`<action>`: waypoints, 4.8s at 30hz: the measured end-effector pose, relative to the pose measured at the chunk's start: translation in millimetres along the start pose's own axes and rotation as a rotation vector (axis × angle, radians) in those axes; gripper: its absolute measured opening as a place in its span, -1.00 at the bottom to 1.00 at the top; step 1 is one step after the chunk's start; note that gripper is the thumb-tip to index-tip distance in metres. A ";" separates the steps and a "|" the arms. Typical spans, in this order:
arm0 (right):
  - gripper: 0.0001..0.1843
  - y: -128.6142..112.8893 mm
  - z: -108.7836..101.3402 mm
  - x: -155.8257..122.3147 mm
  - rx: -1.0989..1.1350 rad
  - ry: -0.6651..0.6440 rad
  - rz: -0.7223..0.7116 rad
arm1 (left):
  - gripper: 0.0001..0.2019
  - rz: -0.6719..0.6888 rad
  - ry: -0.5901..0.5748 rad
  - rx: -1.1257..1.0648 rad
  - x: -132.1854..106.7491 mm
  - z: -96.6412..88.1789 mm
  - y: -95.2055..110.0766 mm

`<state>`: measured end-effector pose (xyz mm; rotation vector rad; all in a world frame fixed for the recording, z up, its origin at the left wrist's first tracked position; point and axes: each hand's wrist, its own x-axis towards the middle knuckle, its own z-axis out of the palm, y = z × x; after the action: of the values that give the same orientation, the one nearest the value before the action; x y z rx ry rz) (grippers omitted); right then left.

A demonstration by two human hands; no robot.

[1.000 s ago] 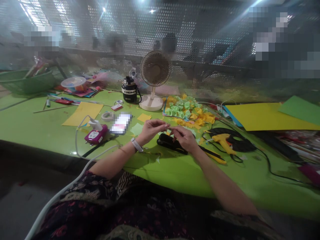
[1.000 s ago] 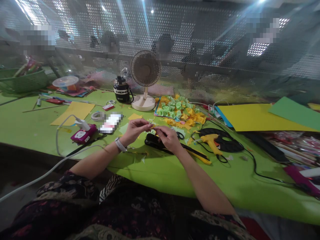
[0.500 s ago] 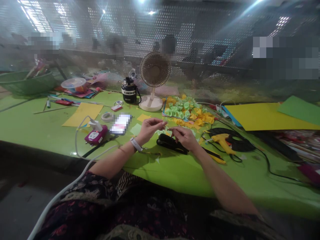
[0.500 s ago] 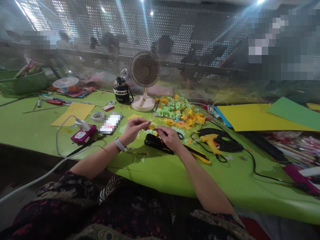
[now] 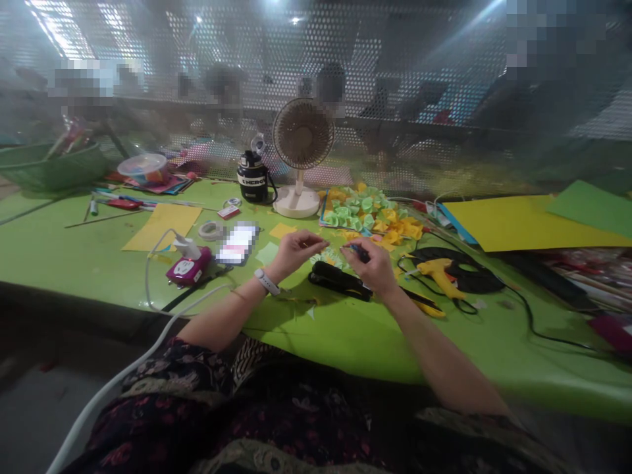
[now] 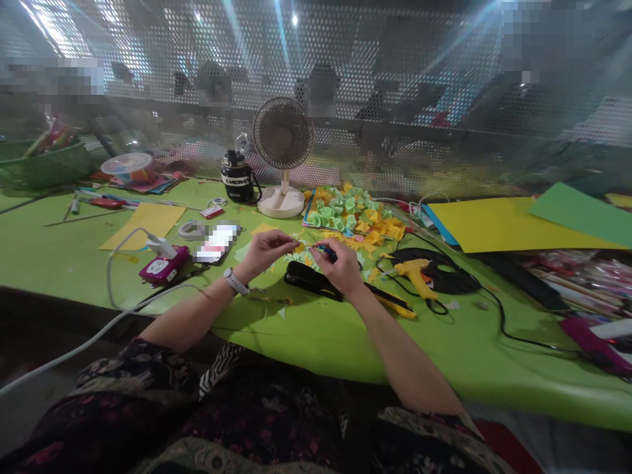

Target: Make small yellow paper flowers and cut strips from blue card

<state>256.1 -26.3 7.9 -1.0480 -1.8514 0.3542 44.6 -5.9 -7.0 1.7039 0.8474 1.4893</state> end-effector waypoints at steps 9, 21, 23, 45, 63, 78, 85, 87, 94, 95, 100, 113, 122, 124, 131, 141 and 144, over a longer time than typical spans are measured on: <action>-0.73 6.7 7.2 -4.6 -0.190 -0.050 -0.255 | -0.83 0.396 -0.111 0.390 -6.0 -2.2 1.5; -0.71 12.1 5.8 -5.5 -0.243 -0.158 -0.222 | -0.83 0.335 -0.179 0.442 -7.7 -5.4 0.7; -0.71 11.2 5.7 -5.9 -0.241 -0.175 -0.202 | -0.84 0.299 -0.194 0.445 -8.0 -5.4 1.4; -0.71 65.1 1.9 16.6 -0.198 -0.132 0.153 | -0.83 -0.200 0.090 0.699 21.4 -40.9 -20.1; -0.75 77.6 12.9 17.2 -0.461 -0.334 0.235 | -0.65 -0.154 -0.199 0.868 10.6 -30.3 -26.8; -0.79 77.5 15.0 17.4 -0.479 -0.353 0.227 | -0.78 -0.213 -0.202 1.015 9.2 -14.0 -30.2; -0.80 73.1 14.0 17.0 -0.478 -0.361 0.251 | -0.90 -0.231 -0.183 0.914 8.5 -13.4 -32.4; -0.80 70.5 13.0 17.4 -0.470 -0.365 0.258 | -0.89 -0.229 -0.193 0.929 8.5 -12.8 -31.8; -0.72 64.5 4.5 20.6 -0.425 -0.315 0.326 | -0.79 -0.287 -0.273 1.038 9.0 -10.1 -23.3; -0.72 65.4 3.2 21.1 -0.419 -0.282 0.329 | -0.79 -0.292 -0.278 1.045 9.2 -10.0 -22.9; -0.76 75.0 0.1 22.5 -0.454 -0.189 0.327 | -0.78 -0.306 -0.275 1.052 10.4 -10.1 -21.8; -0.73 77.5 -0.7 18.1 -0.592 -0.227 0.318 | -0.83 -0.204 -0.213 1.002 8.0 -18.8 -20.3; -0.68 77.6 0.1 18.5 -0.531 -0.259 0.268 | -0.90 -0.131 -0.088 0.823 8.7 -23.0 -21.8; -0.66 71.6 -4.5 21.4 -0.521 -0.242 0.271 | -0.91 -0.158 -0.062 0.770 9.9 -23.8 -21.2; -0.65 57.2 -92.7 27.2 -0.612 -0.033 0.334 | -0.83 -0.474 -0.040 0.258 10.7 -21.8 -19.3; -0.64 105.8 -167.1 7.6 -0.764 -0.310 0.890 | -0.89 -0.583 0.108 -0.098 14.2 -15.9 6.2; -0.66 121.1 -169.0 -2.6 -0.687 -0.165 0.878 | -0.91 -0.556 0.115 -0.081 14.6 -16.1 4.0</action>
<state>460.3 11.9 17.1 -2.3656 -1.5758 0.3073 30.5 5.7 5.5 1.1957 1.1879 1.2197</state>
